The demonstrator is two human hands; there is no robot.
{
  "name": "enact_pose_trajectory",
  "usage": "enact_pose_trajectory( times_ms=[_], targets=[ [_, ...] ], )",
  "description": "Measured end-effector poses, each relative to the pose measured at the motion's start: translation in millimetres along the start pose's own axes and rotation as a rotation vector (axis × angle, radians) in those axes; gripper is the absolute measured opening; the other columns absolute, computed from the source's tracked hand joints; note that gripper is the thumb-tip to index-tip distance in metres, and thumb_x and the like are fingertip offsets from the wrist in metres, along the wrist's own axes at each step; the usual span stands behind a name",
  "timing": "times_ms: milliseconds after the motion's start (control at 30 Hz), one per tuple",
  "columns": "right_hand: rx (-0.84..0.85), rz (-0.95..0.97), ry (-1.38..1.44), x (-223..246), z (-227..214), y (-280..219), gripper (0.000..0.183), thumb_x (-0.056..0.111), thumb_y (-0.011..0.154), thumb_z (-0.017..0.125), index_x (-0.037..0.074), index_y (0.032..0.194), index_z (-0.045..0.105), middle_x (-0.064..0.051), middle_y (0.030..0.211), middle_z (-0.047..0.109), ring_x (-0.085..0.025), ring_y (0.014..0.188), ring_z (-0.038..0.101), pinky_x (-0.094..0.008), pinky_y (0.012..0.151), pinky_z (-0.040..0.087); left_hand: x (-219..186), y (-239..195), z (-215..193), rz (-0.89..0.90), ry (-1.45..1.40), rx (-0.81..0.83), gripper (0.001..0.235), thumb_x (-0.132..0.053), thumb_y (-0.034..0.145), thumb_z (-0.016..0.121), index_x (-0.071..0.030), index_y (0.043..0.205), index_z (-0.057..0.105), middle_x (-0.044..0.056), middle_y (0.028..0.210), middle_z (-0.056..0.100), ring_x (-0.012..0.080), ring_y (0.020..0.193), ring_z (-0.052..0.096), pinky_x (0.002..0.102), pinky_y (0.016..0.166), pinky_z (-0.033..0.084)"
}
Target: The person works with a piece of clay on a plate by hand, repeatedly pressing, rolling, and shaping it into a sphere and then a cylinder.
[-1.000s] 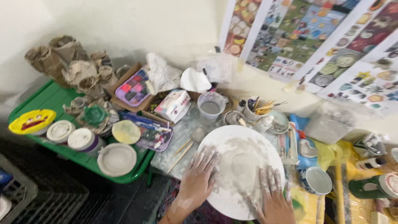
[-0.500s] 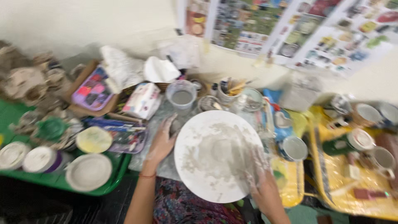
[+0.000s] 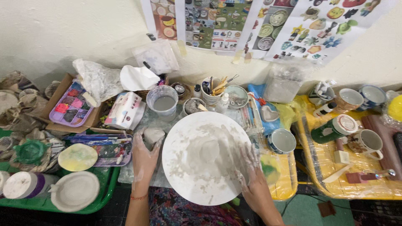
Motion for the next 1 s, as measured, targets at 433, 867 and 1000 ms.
enact_pose_trajectory(
  times_ms=[433,867,1000],
  targets=[
    [-0.156,-0.354,0.305,119.2,-7.9,29.3,0.072,0.041,0.087,0.069,-0.005,0.139,0.045,-0.017,0.129,0.067,-0.029,0.113,0.072,-0.042,0.097,0.057,-123.6,-64.2,-46.2,0.154,-0.639,0.248,0.064,-0.039,0.098,0.066,0.006,0.138,0.042,0.02,0.123,0.062,0.0289,0.116,0.064,0.038,0.104,0.052],
    [-0.156,-0.263,0.096,144.7,1.1,28.0,0.062,0.05,0.072,0.082,0.004,0.107,0.061,-0.015,0.075,0.074,-0.033,0.067,0.074,-0.042,0.059,0.056,-185.4,-63.5,-28.0,0.332,-0.765,-0.034,0.043,-0.029,0.104,0.047,0.0,0.076,0.062,0.012,0.068,0.064,0.029,0.056,0.063,0.036,0.055,0.049],
    [-0.133,-0.217,0.265,134.6,4.9,29.8,0.041,0.031,0.08,0.079,0.003,0.106,0.064,-0.015,0.074,0.074,-0.033,0.065,0.073,-0.04,0.06,0.057,-184.4,-56.2,-25.2,0.332,-0.584,-0.065,0.042,-0.022,0.106,0.043,0.002,0.073,0.056,0.014,0.066,0.054,0.0314,0.055,0.057,0.039,0.053,0.042]
  ],
)
Point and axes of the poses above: each hand's wrist, its own y-axis towards the middle knuckle, its own z-axis out of the palm, x = y × z, the point moved 7 cm from there along y, towards the middle knuckle
